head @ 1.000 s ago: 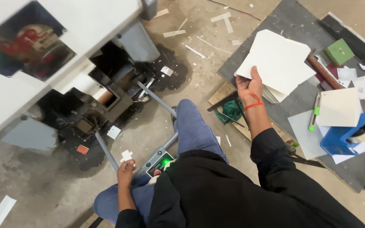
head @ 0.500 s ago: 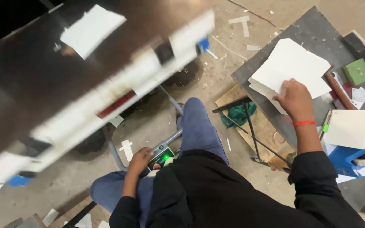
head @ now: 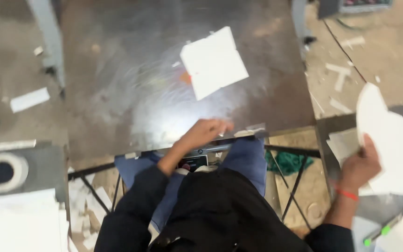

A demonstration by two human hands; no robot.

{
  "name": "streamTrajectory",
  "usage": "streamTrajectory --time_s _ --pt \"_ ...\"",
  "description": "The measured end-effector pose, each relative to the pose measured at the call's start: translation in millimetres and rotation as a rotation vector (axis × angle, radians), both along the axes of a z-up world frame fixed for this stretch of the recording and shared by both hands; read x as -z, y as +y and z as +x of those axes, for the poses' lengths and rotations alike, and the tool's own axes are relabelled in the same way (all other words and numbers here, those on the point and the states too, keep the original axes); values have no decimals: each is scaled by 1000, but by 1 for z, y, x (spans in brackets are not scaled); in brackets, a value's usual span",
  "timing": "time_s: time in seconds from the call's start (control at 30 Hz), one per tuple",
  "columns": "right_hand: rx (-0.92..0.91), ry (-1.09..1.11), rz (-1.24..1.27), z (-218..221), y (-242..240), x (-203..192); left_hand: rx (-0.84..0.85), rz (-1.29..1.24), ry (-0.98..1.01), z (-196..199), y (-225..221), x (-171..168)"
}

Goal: Operating a machine to fold and process paper envelopes in a manufacturing facility.

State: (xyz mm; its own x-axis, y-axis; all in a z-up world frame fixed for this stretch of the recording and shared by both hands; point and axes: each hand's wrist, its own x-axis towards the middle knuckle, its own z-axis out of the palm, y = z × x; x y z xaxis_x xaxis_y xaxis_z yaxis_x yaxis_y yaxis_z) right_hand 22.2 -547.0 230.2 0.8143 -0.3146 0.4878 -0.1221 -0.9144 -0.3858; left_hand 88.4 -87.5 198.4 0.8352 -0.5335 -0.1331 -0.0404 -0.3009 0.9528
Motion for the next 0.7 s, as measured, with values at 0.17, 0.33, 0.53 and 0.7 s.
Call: streamTrajectory --time_s 0.17,0.33,0.53,0.7 --pt "-615 -205 -114 92 151 31 -367 543 -686 68 -7 30" --pt "-808 34 -171 159 255 44 -201 703 -573 -17 2 -4" --pt "-984 163 -218 202 282 55 -487 804 -592 -142 104 12" --pt "-1132 95 -180 221 289 53 -980 1256 -485 -261 208 9"
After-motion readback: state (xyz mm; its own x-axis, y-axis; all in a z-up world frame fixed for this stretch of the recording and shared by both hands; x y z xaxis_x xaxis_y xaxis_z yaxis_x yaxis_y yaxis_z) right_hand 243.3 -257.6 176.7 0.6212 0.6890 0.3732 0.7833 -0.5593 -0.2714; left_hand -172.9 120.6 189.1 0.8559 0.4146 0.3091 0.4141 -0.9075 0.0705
